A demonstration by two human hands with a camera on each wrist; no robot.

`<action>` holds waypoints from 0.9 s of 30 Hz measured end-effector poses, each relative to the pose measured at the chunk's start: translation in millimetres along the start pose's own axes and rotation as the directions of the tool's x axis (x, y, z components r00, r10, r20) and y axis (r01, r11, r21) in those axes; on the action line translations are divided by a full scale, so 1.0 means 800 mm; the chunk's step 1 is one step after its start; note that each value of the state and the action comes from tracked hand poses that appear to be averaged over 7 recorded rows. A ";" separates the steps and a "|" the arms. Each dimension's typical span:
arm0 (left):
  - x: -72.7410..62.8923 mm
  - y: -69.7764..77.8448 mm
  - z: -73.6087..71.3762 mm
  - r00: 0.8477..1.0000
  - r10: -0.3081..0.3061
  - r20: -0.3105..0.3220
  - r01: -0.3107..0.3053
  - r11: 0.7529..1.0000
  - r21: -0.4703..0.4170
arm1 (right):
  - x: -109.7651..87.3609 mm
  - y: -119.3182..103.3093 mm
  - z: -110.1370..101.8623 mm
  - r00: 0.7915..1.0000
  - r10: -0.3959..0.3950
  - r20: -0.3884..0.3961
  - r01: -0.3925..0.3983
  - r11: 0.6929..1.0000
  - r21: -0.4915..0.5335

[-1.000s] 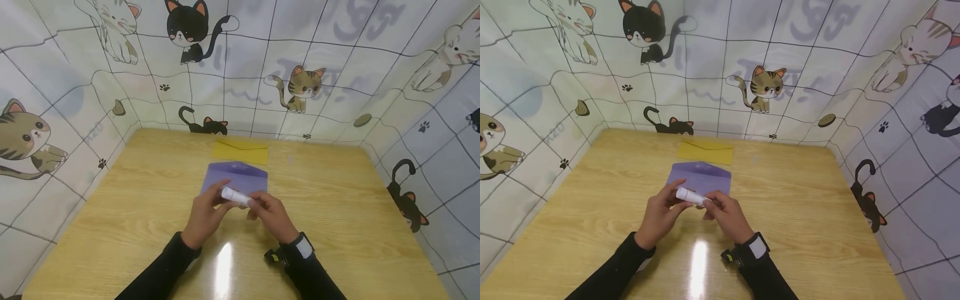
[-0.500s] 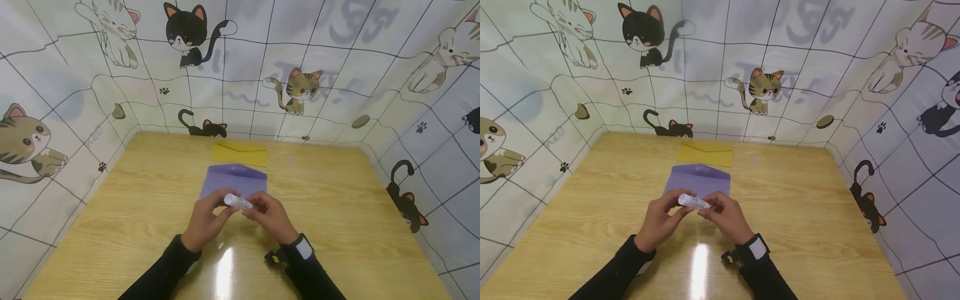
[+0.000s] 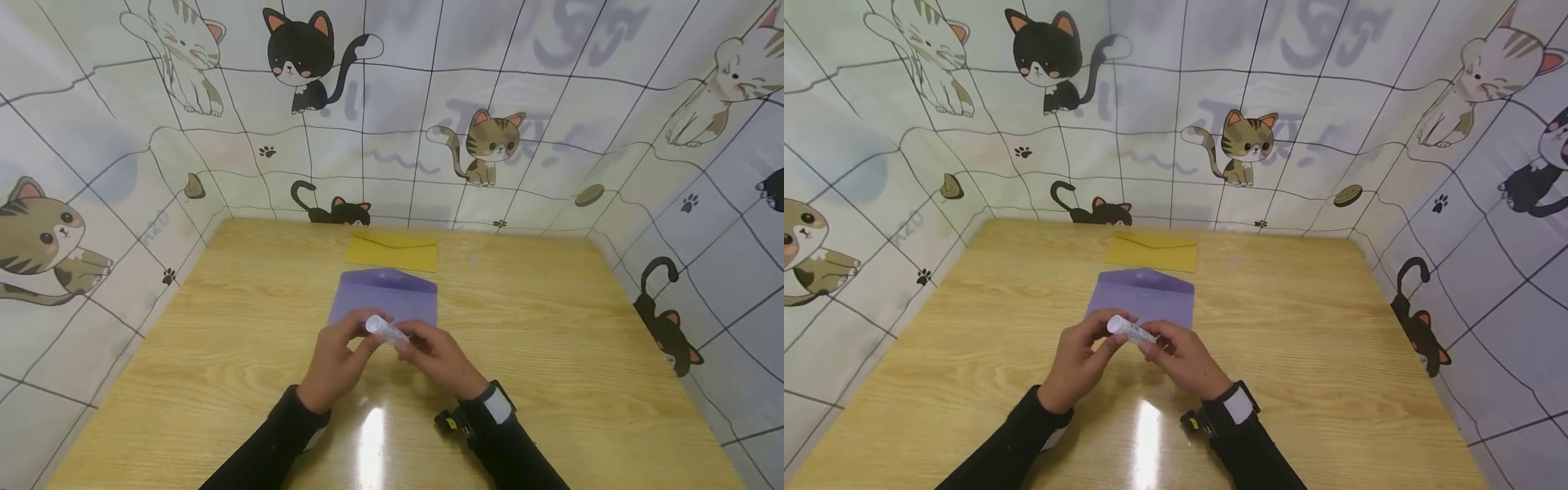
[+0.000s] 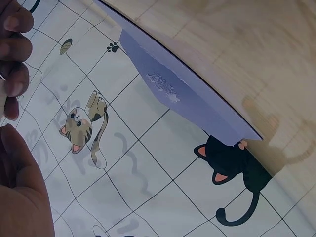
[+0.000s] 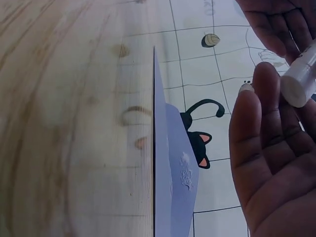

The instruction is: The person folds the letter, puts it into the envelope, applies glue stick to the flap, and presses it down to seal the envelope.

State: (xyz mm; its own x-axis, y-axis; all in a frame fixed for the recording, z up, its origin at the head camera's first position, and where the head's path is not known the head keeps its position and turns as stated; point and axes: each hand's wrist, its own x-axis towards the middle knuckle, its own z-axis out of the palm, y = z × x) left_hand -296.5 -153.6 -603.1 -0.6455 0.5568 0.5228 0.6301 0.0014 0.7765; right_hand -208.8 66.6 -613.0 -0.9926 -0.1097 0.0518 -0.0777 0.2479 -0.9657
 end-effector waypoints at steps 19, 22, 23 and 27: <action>-0.005 -0.005 0.013 0.987 0.059 0.151 -0.115 0.909 0.399 | -0.008 -0.005 0.003 0.961 -0.151 -0.231 0.159 0.987 0.014; -0.004 -0.002 0.013 0.989 0.006 0.151 -0.056 0.943 0.329 | -0.005 -0.006 0.005 0.962 -0.217 -0.166 0.208 0.976 -0.068; -0.003 0.000 0.012 0.990 -0.025 0.140 -0.016 0.959 0.284 | -0.004 -0.007 0.005 0.965 -0.214 -0.153 0.203 0.976 -0.084; 0.001 0.007 0.007 0.982 -0.143 0.127 0.133 0.987 0.084 | 0.000 -0.009 0.005 0.987 -0.130 -0.093 0.122 0.989 -0.080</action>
State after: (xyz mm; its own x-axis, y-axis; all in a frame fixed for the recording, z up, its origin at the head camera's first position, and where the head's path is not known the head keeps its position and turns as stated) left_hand -291.3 -148.2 -600.3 -0.6693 0.6515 0.3573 0.5726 0.1458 0.8068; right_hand -207.8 61.2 -607.0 -0.9785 -0.0510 0.1999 -0.2058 0.3090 -0.9285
